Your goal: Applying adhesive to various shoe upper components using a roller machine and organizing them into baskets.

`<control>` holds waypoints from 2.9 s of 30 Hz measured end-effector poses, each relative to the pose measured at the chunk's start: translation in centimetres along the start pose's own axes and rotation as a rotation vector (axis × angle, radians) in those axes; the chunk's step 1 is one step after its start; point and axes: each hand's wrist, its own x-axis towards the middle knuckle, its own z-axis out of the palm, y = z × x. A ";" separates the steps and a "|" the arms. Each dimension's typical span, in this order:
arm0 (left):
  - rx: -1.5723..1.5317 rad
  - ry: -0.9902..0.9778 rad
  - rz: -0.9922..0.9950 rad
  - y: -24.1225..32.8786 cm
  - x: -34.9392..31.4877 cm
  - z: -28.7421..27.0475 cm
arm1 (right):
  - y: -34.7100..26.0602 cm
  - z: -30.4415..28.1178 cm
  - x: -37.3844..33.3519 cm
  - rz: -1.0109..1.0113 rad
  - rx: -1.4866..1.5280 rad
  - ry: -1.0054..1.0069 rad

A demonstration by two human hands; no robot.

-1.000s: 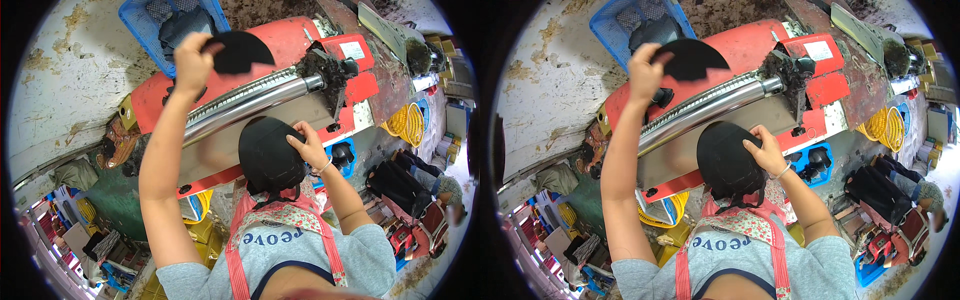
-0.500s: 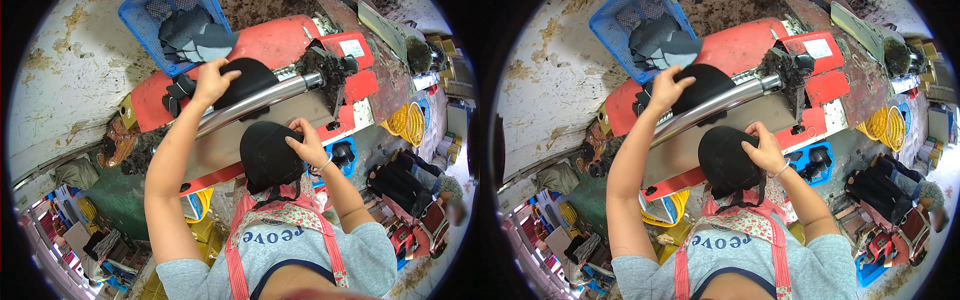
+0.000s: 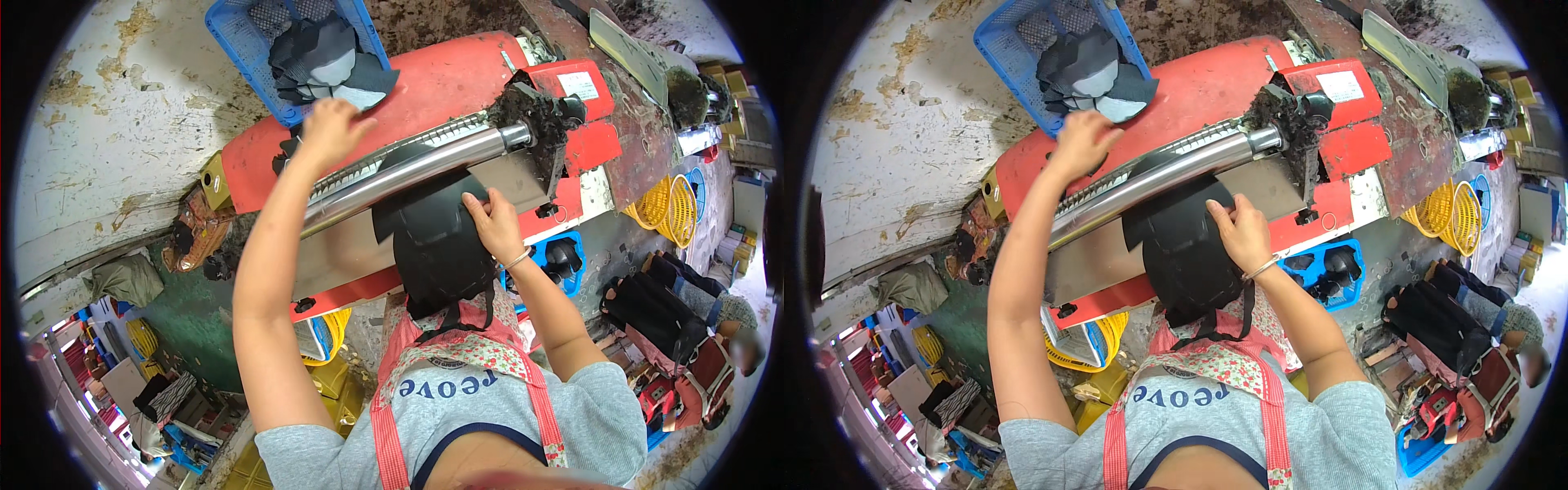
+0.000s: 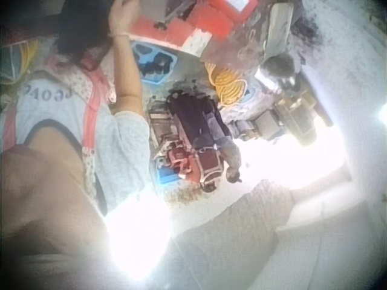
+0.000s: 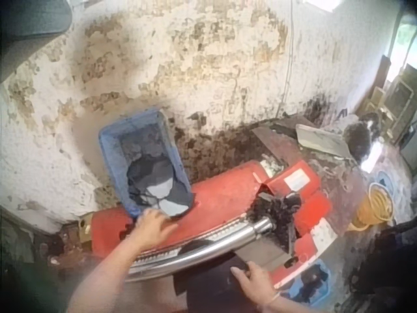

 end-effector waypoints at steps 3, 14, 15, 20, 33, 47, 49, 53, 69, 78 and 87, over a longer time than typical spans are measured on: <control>-0.382 -0.083 -0.177 3.2 -0.6 1.7 | 0.8 0.2 -0.9 -0.115 0.054 -0.001; -0.130 0.608 0.186 0.0 2.4 -7.0 | 1.9 0.5 -0.8 -0.138 0.297 -0.056; 0.099 0.578 0.305 -0.1 2.4 -6.4 | 1.4 0.4 -0.4 -0.097 0.200 -0.026; -0.316 -0.275 -0.097 4.8 -0.3 0.3 | 1.1 0.1 -0.6 -0.263 0.049 0.024; 0.010 0.477 0.195 -0.2 2.3 -5.9 | 2.7 0.2 -0.3 -0.164 0.220 -0.090; -0.500 0.488 0.041 5.0 1.6 -5.3 | 3.2 0.0 -0.9 -0.099 0.353 -0.247; -0.482 0.675 0.065 3.8 2.3 -7.1 | 3.2 -0.1 -0.7 -0.076 0.316 -0.234; 0.009 0.578 0.232 -0.3 1.9 -7.0 | 2.3 0.3 0.5 -0.072 0.418 -0.204; -0.555 0.347 -0.068 3.2 3.2 -6.2 | 14.3 6.9 -1.1 -0.356 -0.306 0.177; 0.235 0.070 -0.046 -2.1 -0.3 -3.7 | 16.0 10.6 0.2 -0.211 -0.392 0.126; -0.110 0.178 0.083 7.7 -5.9 -5.3 | 14.9 7.6 -1.1 0.079 0.182 -0.097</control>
